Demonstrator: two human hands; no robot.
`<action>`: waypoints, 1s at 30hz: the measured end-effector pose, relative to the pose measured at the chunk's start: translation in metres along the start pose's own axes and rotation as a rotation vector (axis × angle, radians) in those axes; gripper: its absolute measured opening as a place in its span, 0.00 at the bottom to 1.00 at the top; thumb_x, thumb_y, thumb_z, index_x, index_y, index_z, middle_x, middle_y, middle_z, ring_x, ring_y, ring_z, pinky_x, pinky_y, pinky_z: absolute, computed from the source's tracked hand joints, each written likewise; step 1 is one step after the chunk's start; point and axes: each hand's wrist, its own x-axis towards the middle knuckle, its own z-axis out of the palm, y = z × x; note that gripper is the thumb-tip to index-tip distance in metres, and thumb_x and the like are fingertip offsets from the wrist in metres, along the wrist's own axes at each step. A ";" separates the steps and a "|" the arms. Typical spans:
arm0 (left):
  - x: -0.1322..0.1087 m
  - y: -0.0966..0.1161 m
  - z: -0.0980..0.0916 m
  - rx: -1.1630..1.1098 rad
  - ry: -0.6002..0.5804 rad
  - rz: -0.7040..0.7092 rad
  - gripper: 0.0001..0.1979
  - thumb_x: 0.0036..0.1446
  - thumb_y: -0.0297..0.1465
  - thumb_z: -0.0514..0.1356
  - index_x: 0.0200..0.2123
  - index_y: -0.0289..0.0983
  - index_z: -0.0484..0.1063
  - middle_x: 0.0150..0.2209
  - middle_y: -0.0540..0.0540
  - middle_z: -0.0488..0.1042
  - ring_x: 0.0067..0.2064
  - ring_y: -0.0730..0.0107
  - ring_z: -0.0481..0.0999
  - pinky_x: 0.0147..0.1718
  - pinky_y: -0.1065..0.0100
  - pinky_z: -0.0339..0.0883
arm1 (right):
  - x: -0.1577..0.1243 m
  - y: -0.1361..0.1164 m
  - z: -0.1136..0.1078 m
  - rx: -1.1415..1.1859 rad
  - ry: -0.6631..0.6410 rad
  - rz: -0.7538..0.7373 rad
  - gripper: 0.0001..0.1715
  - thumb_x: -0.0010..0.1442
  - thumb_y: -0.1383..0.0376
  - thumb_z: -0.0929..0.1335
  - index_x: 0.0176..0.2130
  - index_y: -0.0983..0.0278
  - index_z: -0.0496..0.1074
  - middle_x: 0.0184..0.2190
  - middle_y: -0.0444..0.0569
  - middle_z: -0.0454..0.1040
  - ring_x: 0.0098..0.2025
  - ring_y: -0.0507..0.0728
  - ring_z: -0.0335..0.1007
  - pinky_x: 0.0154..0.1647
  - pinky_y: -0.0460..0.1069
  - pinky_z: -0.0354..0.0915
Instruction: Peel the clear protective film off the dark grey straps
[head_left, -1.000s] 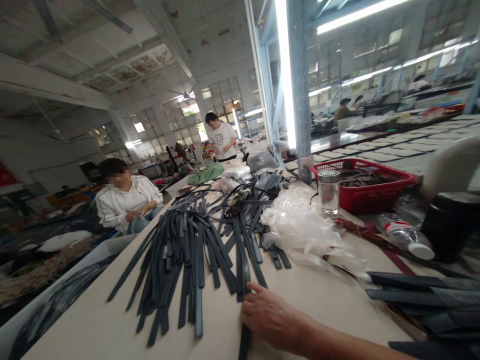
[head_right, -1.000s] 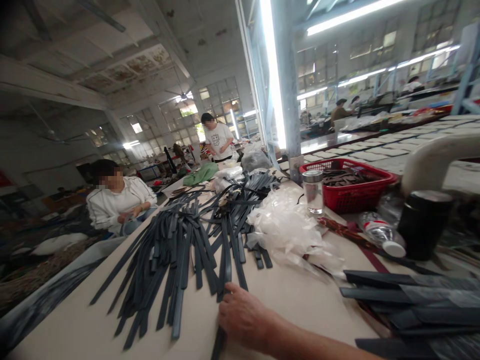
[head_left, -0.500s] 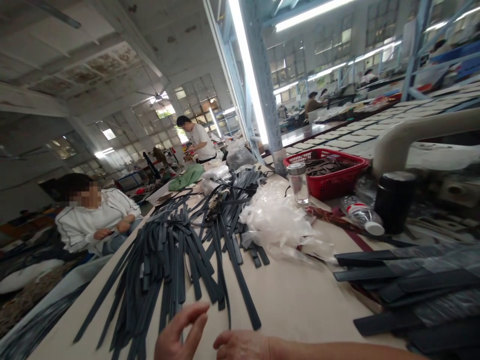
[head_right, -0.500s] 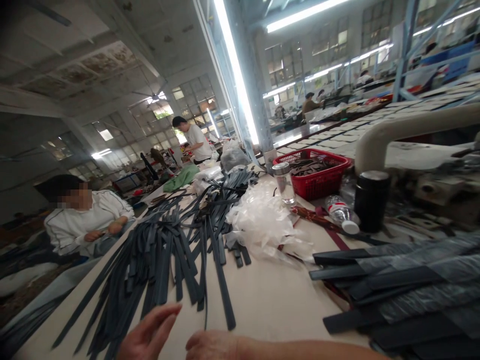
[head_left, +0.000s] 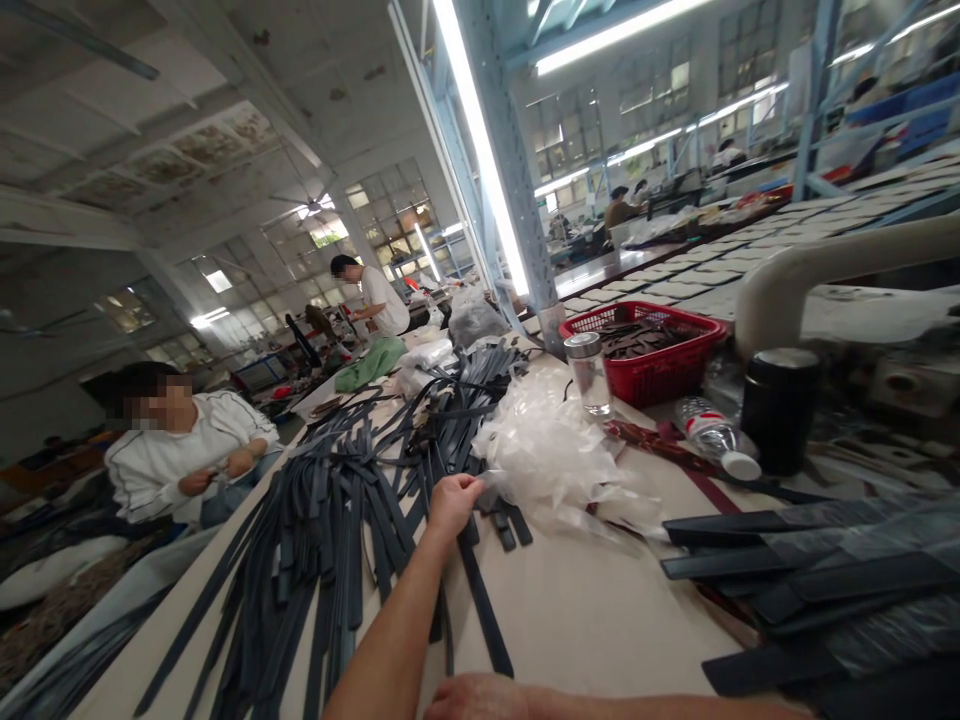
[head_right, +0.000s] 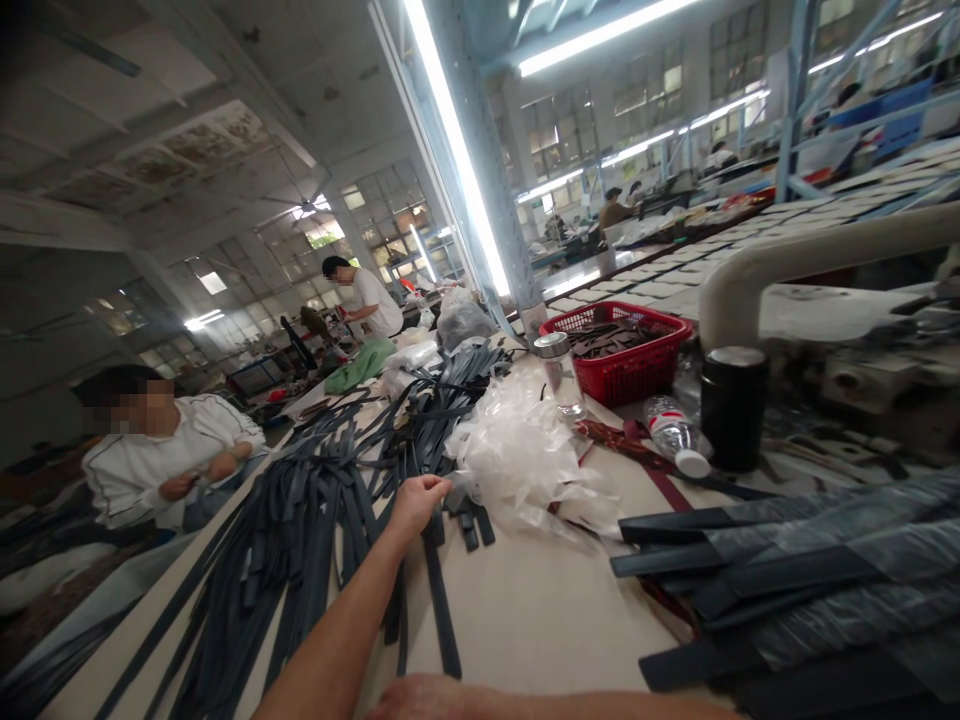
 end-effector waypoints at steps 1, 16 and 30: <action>0.001 0.005 -0.008 -0.075 0.005 -0.023 0.18 0.62 0.34 0.54 0.25 0.30 0.75 0.21 0.54 0.71 0.32 0.67 0.77 0.36 0.65 0.69 | 0.001 0.000 0.000 0.003 0.004 0.012 0.17 0.57 0.67 0.72 0.24 0.62 0.62 0.27 0.42 0.74 0.24 0.50 0.64 0.23 0.44 0.59; -0.165 -0.007 -0.217 -0.989 0.760 -0.185 0.08 0.60 0.20 0.55 0.32 0.32 0.73 0.27 0.48 0.79 0.27 0.75 0.78 0.29 0.72 0.75 | -0.014 -0.015 -0.060 0.680 0.291 0.254 0.05 0.50 0.68 0.69 0.26 0.63 0.68 0.28 0.44 0.74 0.31 0.54 0.68 0.36 0.49 0.59; -0.297 -0.022 -0.081 -0.787 0.600 -0.298 0.19 0.42 0.45 0.70 0.27 0.34 0.78 0.29 0.44 0.80 0.27 0.72 0.75 0.30 0.73 0.70 | -0.006 -0.064 -0.128 2.075 0.253 0.604 0.21 0.51 0.54 0.75 0.38 0.67 0.78 0.40 0.54 0.77 0.41 0.58 0.73 0.46 0.53 0.66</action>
